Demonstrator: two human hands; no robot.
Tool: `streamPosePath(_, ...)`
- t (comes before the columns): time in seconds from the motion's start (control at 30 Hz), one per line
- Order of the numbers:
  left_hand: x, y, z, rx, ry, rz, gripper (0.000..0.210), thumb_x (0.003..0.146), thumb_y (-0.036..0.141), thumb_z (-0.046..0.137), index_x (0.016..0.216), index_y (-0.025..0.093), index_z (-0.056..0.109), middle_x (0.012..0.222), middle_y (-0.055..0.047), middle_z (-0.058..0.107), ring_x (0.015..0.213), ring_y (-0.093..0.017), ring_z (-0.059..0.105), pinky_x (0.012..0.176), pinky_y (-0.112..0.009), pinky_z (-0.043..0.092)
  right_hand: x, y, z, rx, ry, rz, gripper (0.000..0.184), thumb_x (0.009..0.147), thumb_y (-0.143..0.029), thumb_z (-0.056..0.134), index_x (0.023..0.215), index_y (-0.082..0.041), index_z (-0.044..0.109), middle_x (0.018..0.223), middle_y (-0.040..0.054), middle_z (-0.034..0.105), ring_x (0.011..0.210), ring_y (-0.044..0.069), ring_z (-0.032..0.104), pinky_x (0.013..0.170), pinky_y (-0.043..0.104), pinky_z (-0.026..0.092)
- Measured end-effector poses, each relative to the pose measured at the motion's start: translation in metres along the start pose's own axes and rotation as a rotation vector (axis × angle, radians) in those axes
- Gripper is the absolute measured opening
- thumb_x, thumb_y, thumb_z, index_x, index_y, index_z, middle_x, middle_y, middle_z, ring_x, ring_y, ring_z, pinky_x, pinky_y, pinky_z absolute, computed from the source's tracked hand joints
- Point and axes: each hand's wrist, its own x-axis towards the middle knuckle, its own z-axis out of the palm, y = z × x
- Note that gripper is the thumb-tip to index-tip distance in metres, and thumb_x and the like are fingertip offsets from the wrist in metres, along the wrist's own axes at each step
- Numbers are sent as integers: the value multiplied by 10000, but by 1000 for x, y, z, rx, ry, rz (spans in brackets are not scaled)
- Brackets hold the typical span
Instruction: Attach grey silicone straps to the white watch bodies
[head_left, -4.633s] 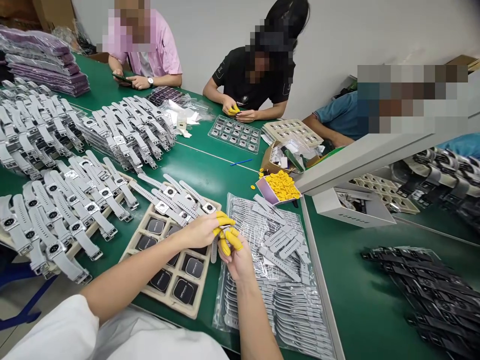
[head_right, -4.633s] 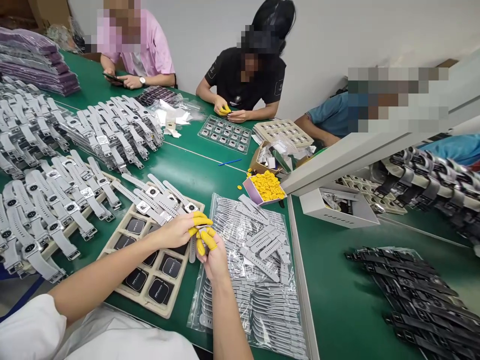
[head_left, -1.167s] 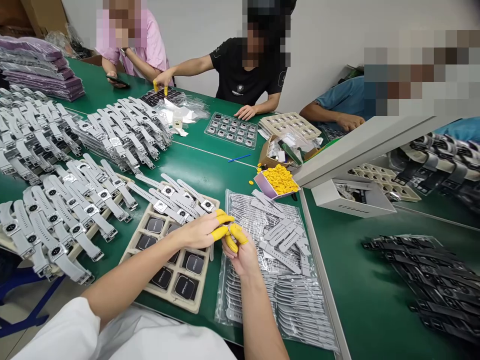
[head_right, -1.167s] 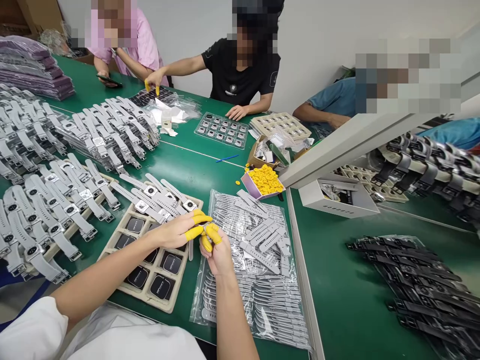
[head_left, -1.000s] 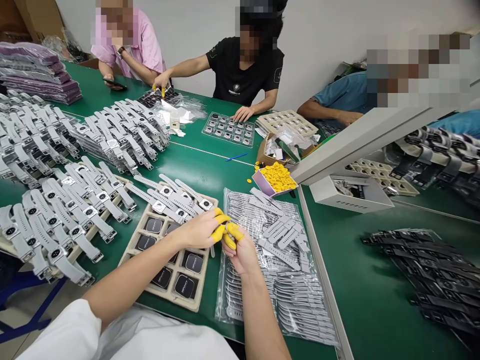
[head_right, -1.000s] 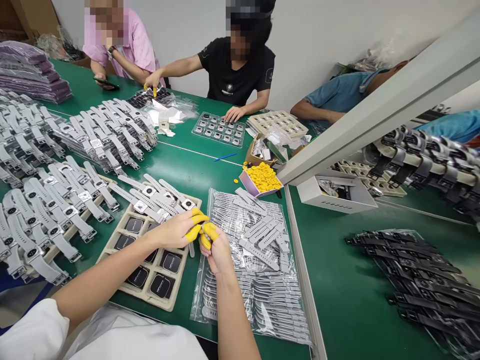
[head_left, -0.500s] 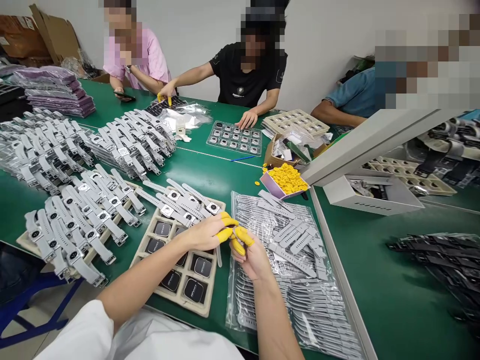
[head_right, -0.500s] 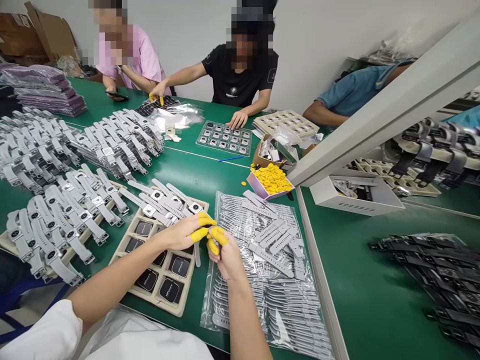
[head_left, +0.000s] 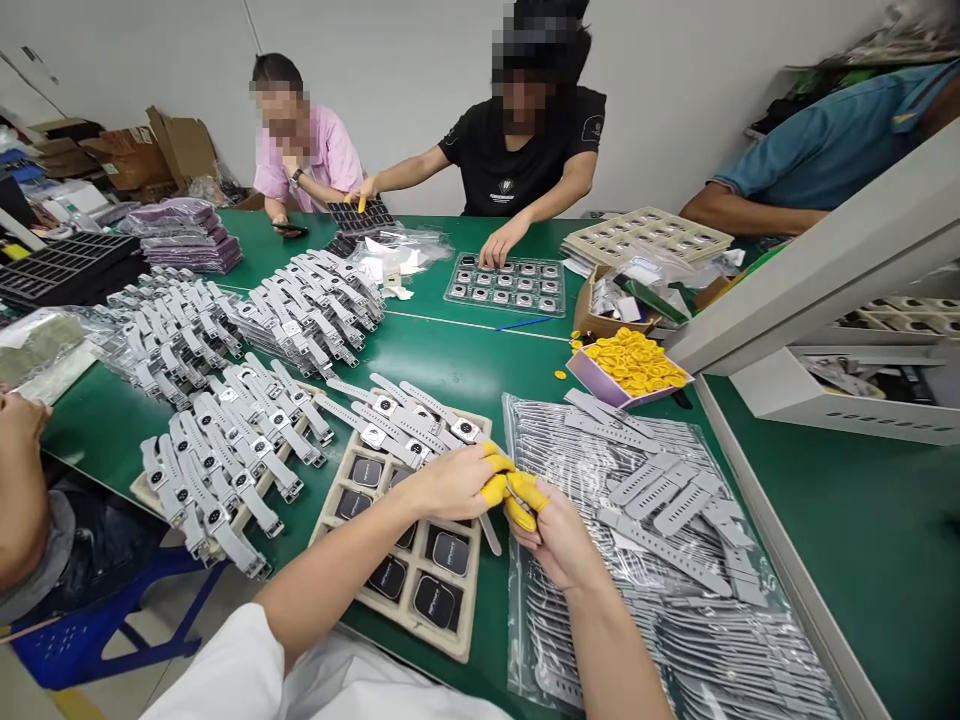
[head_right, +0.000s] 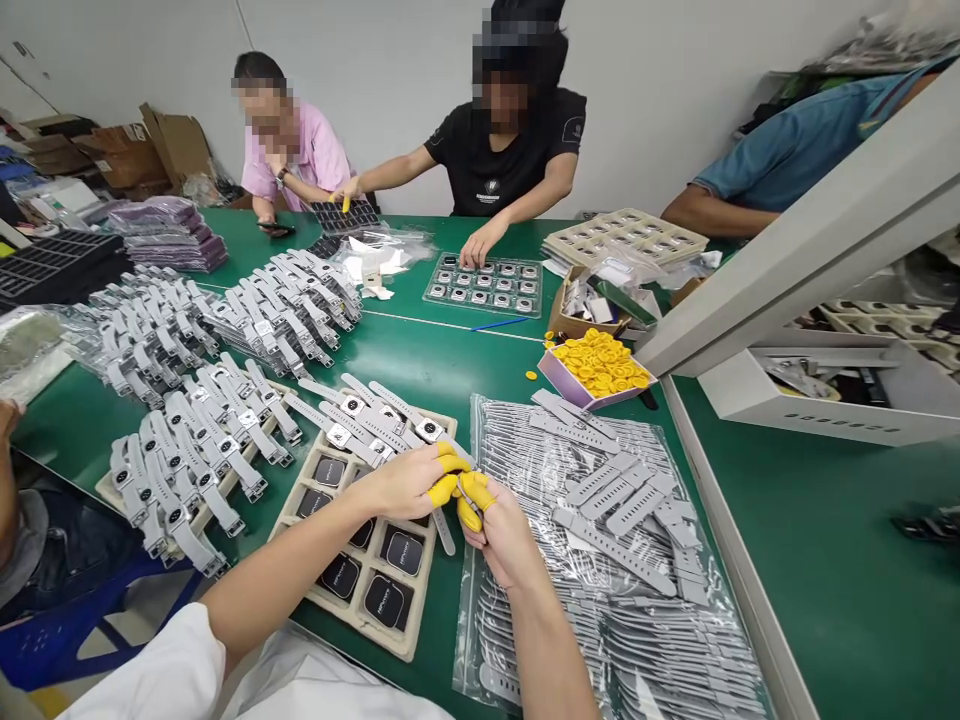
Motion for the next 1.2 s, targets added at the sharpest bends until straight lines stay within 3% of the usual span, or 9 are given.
streamPosePath(0.27, -1, -1, 0, -77, 19, -7, 391, 1020, 226, 402, 1344, 118, 593, 1291, -153, 636, 1224, -259, 634, 1107, -416, 529, -3, -6, 6, 95, -22, 8, 481, 735, -535, 876, 665, -202, 535, 466, -63, 389, 390, 41, 233, 377, 204, 166)
streamPosePath(0.47, -1, -1, 6, -118, 70, 9, 399, 1034, 240, 379, 1366, 117, 562, 1302, -174, 632, 1249, -274, 611, 1132, -454, 511, -5, -5, 12, 121, 52, -47, 444, 729, -507, 886, 656, -202, 572, 489, -34, 397, 399, 57, 251, 387, 247, 160)
streamPosePath(0.6, 0, -1, 6, -182, 105, 23, 412, 1042, 248, 364, 1396, 129, 539, 1317, -176, 624, 1249, -268, 605, 1136, -459, 509, -3, 0, 12, 102, 63, -112, 433, 796, -529, 839, 681, -207, 573, 485, -42, 405, 408, 63, 264, 390, 234, 180)
streamPosePath(0.97, 2, -8, 3, -247, 88, 101, 407, 1018, 220, 400, 1395, 167, 544, 1329, -152, 586, 1250, -262, 591, 1141, -466, 494, -3, -15, 10, 65, -37, -93, 348, 759, -450, 809, 723, -201, 568, 446, -96, 405, 369, 43, 248, 368, 182, 194)
streamPosePath(1.2, 2, -9, 8, -258, 131, 89, 419, 1039, 254, 393, 1434, 196, 520, 1349, -146, 587, 1246, -268, 602, 1128, -484, 505, -2, -14, 9, 172, -64, -80, 280, 771, -376, 789, 719, -198, 580, 450, -94, 406, 382, 48, 250, 369, 181, 194)
